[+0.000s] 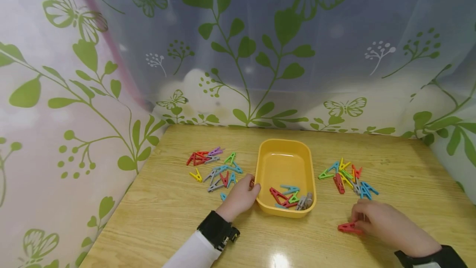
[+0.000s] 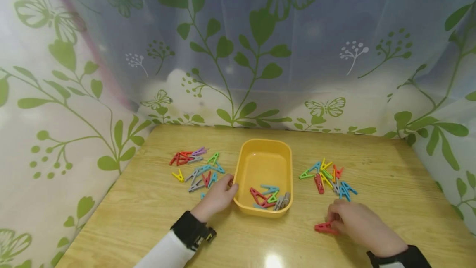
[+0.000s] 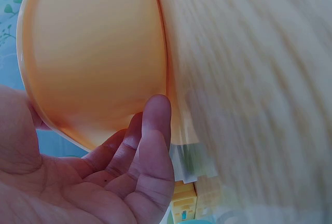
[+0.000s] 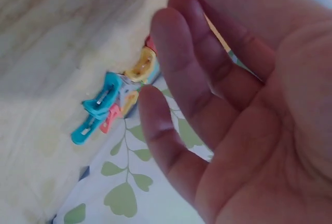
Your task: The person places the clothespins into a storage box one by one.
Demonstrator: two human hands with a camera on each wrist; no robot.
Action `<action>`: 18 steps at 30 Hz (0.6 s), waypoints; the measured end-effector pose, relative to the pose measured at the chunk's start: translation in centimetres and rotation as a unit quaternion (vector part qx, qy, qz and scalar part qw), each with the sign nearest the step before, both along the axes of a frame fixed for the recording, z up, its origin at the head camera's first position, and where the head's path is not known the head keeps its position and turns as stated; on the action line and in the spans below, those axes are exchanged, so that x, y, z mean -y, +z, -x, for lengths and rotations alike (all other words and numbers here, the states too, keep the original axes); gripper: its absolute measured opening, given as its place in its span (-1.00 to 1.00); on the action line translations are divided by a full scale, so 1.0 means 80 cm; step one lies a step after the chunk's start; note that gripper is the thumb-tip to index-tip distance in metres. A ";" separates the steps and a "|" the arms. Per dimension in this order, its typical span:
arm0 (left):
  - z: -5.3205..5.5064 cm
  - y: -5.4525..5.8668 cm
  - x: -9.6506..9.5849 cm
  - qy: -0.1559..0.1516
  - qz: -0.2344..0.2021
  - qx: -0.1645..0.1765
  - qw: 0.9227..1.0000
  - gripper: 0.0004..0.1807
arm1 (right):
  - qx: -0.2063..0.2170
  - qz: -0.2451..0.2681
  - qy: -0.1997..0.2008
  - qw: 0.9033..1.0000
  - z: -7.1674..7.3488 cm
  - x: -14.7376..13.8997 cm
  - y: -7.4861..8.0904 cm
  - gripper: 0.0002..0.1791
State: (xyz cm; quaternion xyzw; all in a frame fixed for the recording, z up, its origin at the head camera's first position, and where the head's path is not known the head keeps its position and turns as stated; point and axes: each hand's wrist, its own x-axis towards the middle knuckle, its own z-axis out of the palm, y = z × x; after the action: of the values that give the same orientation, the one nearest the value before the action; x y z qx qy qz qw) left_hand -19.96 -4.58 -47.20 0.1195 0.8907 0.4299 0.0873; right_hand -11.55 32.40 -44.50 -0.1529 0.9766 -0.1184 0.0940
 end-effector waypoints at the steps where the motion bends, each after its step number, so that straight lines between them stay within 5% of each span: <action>1: 0.000 0.000 0.000 -0.001 0.000 -0.001 1.000 -0.77 | -0.019 0.000 0.003 1.000 0.000 0.001 0.003 -0.76; 7: 0.000 0.000 -0.001 -0.002 -0.002 0.002 1.000 -0.77 | -0.144 -0.025 0.009 0.989 0.011 0.011 0.028 -0.78; 18: 0.000 0.001 -0.001 0.000 -0.002 0.001 1.000 -0.77 | -0.279 -0.009 0.055 0.959 0.040 0.076 0.063 -0.78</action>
State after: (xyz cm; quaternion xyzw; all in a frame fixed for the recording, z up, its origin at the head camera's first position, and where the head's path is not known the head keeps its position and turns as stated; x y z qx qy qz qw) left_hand -19.97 -4.52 -47.15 0.1189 0.8897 0.4319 0.0879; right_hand -14.78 26.32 -39.42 -0.2325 0.9553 -0.0564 -0.1740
